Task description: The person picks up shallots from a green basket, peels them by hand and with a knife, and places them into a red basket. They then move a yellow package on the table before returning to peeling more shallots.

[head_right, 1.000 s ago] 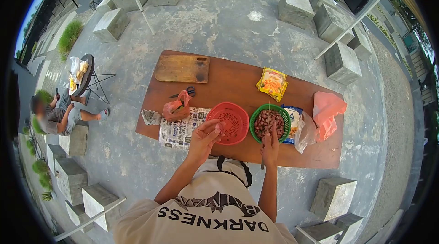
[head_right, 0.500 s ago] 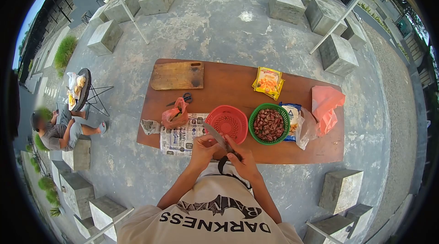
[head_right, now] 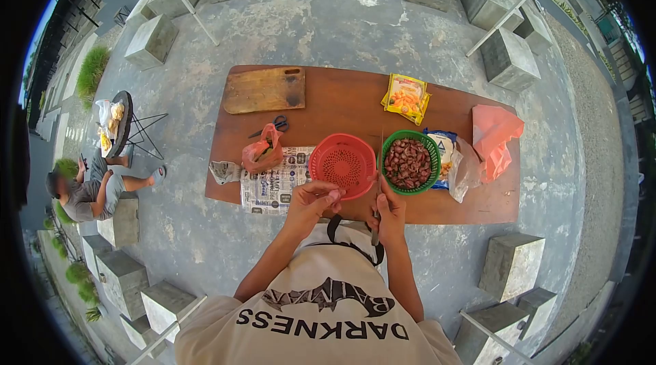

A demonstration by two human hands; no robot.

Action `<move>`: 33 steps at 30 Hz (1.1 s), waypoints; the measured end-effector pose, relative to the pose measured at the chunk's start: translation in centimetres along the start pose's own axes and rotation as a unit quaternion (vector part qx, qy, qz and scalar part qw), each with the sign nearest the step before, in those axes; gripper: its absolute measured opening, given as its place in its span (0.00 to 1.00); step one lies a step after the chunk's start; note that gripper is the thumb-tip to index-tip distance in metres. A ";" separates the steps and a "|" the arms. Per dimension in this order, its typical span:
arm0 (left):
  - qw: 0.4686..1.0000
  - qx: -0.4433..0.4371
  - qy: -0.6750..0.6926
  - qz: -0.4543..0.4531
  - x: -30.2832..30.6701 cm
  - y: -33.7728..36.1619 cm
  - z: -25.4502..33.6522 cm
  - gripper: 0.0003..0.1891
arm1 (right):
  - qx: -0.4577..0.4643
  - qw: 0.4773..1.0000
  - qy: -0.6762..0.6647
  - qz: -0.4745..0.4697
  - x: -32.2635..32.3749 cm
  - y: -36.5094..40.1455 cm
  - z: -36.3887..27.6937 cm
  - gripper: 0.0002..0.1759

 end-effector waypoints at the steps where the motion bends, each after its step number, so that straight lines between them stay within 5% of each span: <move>1: 1.000 0.011 0.013 -0.007 0.1 -0.1 0.1 0.09 | -0.004 0.998 -0.025 0.054 1.1 -0.7 -0.2 0.24; 4: 0.999 0.030 0.028 -0.007 0.7 -0.1 -0.2 0.10 | -0.025 0.987 -0.061 0.150 5.4 -3.8 1.4 0.12; 15: 0.997 0.063 0.048 -0.003 1.3 -0.1 -0.5 0.13 | -0.125 0.954 -0.076 0.262 15.1 -7.1 8.5 0.10; 18: 0.999 0.046 0.010 0.008 1.4 -0.2 -0.7 0.15 | -0.083 0.963 -0.013 0.256 14.5 -6.5 7.1 0.24; 33: 0.996 -0.030 -0.089 0.000 0.2 -0.7 -1.5 0.20 | -0.062 0.963 -0.023 0.263 15.6 -6.9 7.6 0.25</move>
Point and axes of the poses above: each hand's wrist, its own y-axis away from the middle knuckle, its own x-axis out of the back of the hand, z = x × y, the point moved 5 cm from there along -y, towards the middle knuckle, and after that the axes turned 7 degrees about z, right-handed, at the moved point
